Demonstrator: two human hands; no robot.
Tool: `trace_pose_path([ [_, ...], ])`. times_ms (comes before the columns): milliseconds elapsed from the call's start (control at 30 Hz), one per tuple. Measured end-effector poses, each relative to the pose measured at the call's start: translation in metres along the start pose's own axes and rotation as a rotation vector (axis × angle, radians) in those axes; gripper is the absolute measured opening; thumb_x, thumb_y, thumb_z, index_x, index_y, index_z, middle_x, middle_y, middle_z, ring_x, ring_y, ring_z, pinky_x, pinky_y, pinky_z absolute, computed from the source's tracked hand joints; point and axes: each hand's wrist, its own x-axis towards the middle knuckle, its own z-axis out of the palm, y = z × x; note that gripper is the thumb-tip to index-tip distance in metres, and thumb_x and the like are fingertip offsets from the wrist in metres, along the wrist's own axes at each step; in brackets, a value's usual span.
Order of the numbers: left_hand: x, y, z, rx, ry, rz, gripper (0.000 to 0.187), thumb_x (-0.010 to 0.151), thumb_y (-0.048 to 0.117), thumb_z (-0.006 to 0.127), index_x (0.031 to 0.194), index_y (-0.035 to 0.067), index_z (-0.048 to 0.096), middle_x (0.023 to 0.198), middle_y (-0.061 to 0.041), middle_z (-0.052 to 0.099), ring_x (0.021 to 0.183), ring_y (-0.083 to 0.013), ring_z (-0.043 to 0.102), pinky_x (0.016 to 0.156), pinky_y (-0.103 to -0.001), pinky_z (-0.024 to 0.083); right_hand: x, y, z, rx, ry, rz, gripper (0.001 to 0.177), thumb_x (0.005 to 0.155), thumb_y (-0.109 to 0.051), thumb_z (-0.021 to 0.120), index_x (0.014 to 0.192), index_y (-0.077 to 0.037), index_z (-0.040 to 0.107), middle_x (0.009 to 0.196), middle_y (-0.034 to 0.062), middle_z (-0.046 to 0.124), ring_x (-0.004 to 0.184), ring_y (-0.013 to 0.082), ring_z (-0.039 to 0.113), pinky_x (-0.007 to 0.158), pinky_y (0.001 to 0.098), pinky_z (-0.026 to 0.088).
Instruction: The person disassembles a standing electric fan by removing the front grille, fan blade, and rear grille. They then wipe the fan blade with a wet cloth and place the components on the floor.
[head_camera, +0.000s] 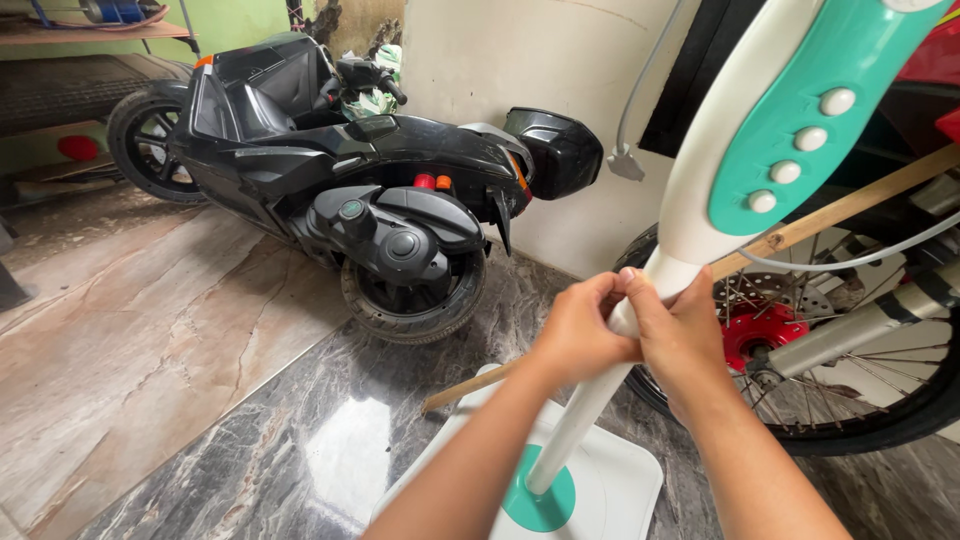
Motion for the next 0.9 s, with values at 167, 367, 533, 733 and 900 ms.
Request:
trace_pose_path([
  [167, 0.014, -0.007, -0.014, -0.225, -0.316, 0.006, 0.057, 0.069, 0.014, 0.082, 0.122, 0.001, 0.068, 0.105, -0.009, 0.075, 0.095, -0.0152, 0.071, 0.086, -0.032, 0.058, -0.001, 0.001, -0.004, 0.016, -0.039, -0.004, 0.043, 0.09, -0.027, 0.068, 0.121, -0.003, 0.049, 0.096, 0.0115, 0.068, 0.081, 0.0183, 0.068, 0.068, 0.0344, 0.056],
  [367, 0.003, -0.014, 0.024, 0.239, 0.144, 0.192, 0.062, 0.066, 0.02, 0.083, 0.12, 0.0, 0.062, 0.106, -0.018, 0.063, 0.099, -0.0347, 0.063, 0.087, -0.043, 0.052, 0.002, 0.002, -0.006, -0.045, -0.024, -0.005, 0.045, 0.092, -0.028, 0.071, 0.12, -0.001, 0.049, 0.1, 0.011, 0.068, 0.086, 0.016, 0.068, 0.074, 0.0323, 0.056],
  [533, 0.007, -0.02, 0.044, 0.443, 0.284, 0.157, 0.043, 0.079, 0.026, 0.078, 0.113, 0.003, 0.066, 0.11, -0.019, 0.061, 0.107, -0.0429, 0.06, 0.092, -0.052, 0.05, 0.003, 0.006, -0.01, -0.016, -0.073, -0.089, 0.046, 0.093, -0.025, 0.07, 0.125, -0.001, 0.048, 0.106, 0.0108, 0.067, 0.091, 0.014, 0.065, 0.076, 0.031, 0.055],
  [733, 0.016, -0.02, 0.021, 0.129, -0.04, 0.135, 0.057, 0.069, 0.019, 0.083, 0.12, 0.003, 0.065, 0.111, -0.02, 0.068, 0.108, -0.0401, 0.066, 0.092, -0.048, 0.055, 0.0, 0.003, -0.008, 0.062, -0.125, -0.056, 0.046, 0.093, -0.027, 0.069, 0.123, -0.001, 0.046, 0.103, 0.0112, 0.066, 0.09, 0.0157, 0.067, 0.073, 0.0312, 0.057],
  [900, 0.016, -0.017, 0.015, -0.169, -0.188, -0.062, 0.08, 0.065, 0.018, 0.08, 0.137, 0.006, 0.046, 0.112, -0.012, 0.067, 0.107, -0.0316, 0.067, 0.09, -0.045, 0.056, 0.0, 0.006, -0.013, 0.041, -0.133, -0.025, 0.047, 0.093, -0.03, 0.068, 0.122, -0.002, 0.044, 0.107, 0.0117, 0.063, 0.095, 0.016, 0.066, 0.078, 0.0315, 0.057],
])
